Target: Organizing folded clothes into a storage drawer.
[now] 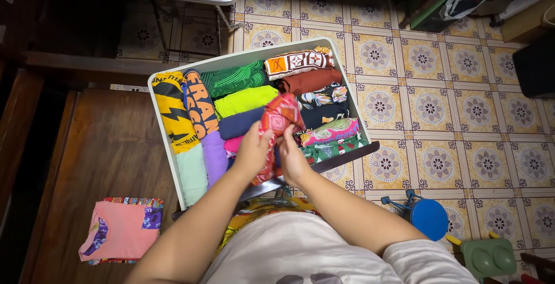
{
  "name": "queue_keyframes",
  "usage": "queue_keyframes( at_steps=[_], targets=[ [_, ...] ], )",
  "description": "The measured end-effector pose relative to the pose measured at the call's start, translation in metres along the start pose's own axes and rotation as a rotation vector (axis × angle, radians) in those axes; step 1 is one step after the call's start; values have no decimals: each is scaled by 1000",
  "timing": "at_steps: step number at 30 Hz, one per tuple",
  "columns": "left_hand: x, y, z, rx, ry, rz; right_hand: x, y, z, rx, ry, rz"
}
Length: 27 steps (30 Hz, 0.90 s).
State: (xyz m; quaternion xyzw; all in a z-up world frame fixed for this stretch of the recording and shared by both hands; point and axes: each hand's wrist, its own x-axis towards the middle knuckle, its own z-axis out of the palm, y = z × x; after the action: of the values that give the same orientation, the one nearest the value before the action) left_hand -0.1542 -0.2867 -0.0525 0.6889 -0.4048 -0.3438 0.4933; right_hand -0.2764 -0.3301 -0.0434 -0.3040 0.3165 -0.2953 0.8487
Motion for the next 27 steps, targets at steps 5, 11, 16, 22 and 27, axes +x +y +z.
queue_keyframes(
  at_steps=[5, 11, 16, 22, 27],
  targets=[
    [7, -47, 8, -583, -168, -239, 5, -18, 14, 8, 177, -18],
    [4, -4, -10, -1000, -323, -544, 17, -19, -6, 26, 154, 100],
    [12, -43, 6, -654, -186, -310, 21, -19, -8, 47, 133, 187],
    [-8, -26, 8, -85, -2, -129, 31, -4, -28, 37, 236, 217],
    [-12, -49, 27, -725, -178, -541, 42, 2, -47, -215, 381, 248]
  ],
)
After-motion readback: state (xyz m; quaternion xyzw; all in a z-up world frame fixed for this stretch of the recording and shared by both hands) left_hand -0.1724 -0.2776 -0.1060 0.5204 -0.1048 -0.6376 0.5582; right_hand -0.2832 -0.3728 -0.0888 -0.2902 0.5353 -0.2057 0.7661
